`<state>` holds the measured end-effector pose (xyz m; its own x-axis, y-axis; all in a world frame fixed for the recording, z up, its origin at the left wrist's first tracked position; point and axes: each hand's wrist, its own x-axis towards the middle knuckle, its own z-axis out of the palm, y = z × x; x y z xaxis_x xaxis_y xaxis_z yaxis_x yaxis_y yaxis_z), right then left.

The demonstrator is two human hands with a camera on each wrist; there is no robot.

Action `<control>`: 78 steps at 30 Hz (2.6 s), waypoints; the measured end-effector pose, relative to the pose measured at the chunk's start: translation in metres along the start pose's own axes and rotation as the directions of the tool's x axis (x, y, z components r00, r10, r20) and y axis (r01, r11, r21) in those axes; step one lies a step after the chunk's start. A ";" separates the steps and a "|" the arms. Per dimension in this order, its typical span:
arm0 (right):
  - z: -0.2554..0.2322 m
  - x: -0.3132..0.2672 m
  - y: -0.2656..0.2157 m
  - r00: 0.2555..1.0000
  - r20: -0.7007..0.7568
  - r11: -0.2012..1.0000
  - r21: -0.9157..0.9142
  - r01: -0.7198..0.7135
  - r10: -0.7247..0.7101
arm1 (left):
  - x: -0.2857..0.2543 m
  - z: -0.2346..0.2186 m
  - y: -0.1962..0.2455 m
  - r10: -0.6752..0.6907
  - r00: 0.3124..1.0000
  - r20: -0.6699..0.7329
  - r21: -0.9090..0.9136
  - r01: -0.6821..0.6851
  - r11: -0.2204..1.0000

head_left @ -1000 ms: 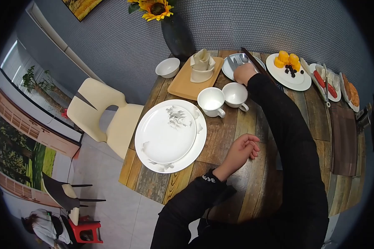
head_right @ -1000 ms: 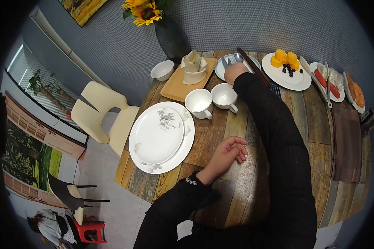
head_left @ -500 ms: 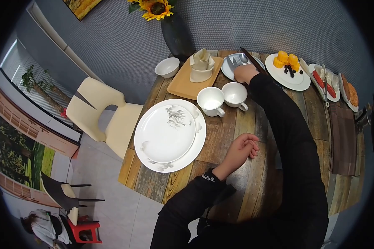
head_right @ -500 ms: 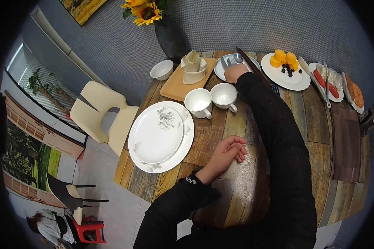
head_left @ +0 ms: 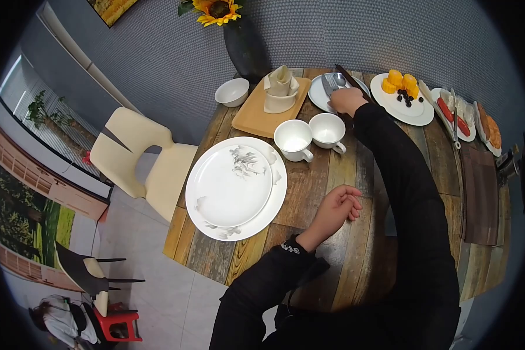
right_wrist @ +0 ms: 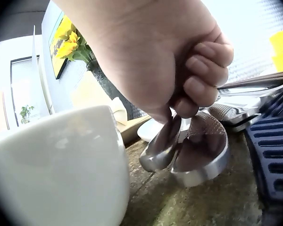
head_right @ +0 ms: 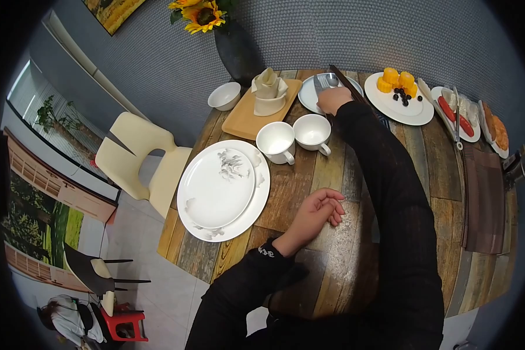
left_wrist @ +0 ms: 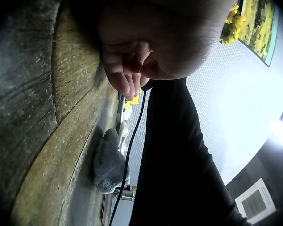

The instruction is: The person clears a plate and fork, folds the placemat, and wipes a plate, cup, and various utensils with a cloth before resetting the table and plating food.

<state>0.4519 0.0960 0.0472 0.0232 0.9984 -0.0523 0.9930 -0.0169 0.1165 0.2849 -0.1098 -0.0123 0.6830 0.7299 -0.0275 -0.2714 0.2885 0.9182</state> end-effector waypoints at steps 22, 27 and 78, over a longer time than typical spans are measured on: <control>-0.018 -0.016 0.002 1.000 -0.025 0.999 0.030 0.015 -0.014 | 0.000 -0.001 -0.001 0.003 1.000 -0.003 -0.008 -0.003 1.000; -0.023 -0.028 0.014 0.988 -0.147 0.998 -0.006 0.057 -0.057 | 0.000 -0.001 0.001 -0.013 1.000 -0.007 -0.033 0.013 0.999; 0.030 -0.346 0.157 0.989 -0.085 0.600 0.788 0.141 -0.120 | -0.001 0.034 0.024 -0.245 0.969 0.009 0.354 0.226 0.908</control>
<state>0.6038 -0.2538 0.0535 -0.1065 0.9941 0.0189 0.6897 0.0876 -0.7187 0.3007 -0.1245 0.0233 0.7351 0.6311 -0.2478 0.1480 0.2074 0.9670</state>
